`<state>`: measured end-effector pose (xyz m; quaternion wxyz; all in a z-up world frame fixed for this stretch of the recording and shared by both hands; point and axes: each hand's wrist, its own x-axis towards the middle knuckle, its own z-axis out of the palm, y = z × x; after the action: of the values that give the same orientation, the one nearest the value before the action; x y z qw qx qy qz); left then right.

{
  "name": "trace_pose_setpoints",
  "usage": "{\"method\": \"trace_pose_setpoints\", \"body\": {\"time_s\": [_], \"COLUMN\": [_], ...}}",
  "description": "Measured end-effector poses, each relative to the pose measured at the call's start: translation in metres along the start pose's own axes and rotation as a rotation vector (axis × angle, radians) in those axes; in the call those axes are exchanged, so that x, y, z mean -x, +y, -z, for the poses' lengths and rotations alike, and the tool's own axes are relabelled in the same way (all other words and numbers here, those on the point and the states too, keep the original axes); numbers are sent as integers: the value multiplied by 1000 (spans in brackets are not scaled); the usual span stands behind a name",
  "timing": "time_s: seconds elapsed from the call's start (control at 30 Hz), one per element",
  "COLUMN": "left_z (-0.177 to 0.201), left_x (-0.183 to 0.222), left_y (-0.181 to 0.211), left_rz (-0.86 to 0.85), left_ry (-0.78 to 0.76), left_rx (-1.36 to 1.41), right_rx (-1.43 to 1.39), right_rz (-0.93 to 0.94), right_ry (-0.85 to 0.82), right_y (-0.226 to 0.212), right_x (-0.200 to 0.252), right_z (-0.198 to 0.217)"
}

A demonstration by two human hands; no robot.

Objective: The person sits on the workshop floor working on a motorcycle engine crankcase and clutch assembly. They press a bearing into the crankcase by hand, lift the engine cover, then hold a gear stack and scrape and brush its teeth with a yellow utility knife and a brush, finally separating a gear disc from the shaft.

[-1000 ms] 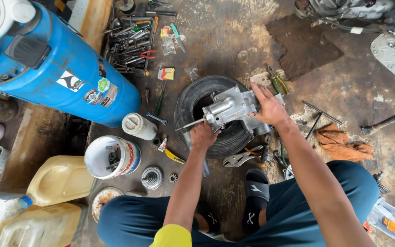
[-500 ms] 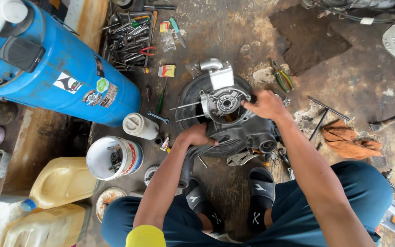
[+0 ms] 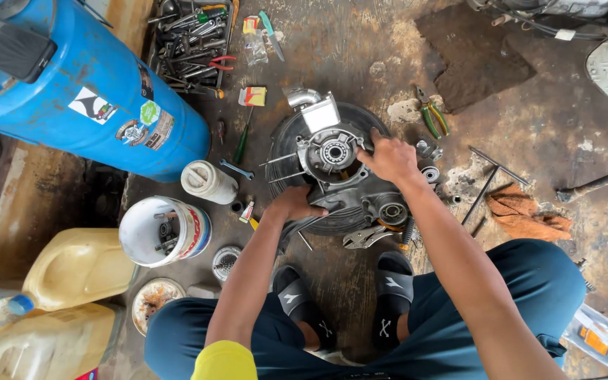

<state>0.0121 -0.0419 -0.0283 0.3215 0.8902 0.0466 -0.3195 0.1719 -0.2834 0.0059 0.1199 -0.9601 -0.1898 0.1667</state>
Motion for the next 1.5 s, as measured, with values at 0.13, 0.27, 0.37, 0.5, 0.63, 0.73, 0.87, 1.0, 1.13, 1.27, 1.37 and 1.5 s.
{"method": "trace_pose_setpoints", "body": {"time_s": [0.13, 0.27, 0.37, 0.5, 0.63, 0.73, 0.87, 1.0, 1.13, 1.27, 1.37, 1.5], "left_z": [-15, -20, -9, -1, -32, -48, -61, -46, -51, -47, -29, -26], "left_x": [-13, -14, 6, 29, 12, 9, -12, 5, -12, -4, 27, 44], "left_y": [-15, -16, 6, 41, 49, 57, 49, 76, 65, 68, 91, 81], "left_rz": [-52, -14, 1, 48, 73, 95, 205, 303, 331, 340, 297, 204], "left_ry": [159, 182, 166, 242, 348, 448, 556, 528, 555, 609, 605, 564], "left_rx": [-199, -274, -122, 210, 211, 177, 176, 339, 273, 165, 233, 495], "right_rx": [24, 27, 29, -29, -92, -115, -178, -200, -223, -196, -172, -251], "right_rz": [12, -45, -85, -118, -92, -75, 58, 129, 184, 99, 86, 64], "right_ry": [-23, -71, -42, 62, 233, 319, 401, 191, 135, -29, -116, -199], "right_y": [0, -8, -4, -16, -10, -7, 4, 14, 26, 20, 9, -11], "right_x": [5, 5, 6, 33, 58, 74, 78, 82, 73, 61, 75, 90], "right_z": [2, 6, -6, 1, -4, 2, 10, 30, 30, 41, 55, 86]}}
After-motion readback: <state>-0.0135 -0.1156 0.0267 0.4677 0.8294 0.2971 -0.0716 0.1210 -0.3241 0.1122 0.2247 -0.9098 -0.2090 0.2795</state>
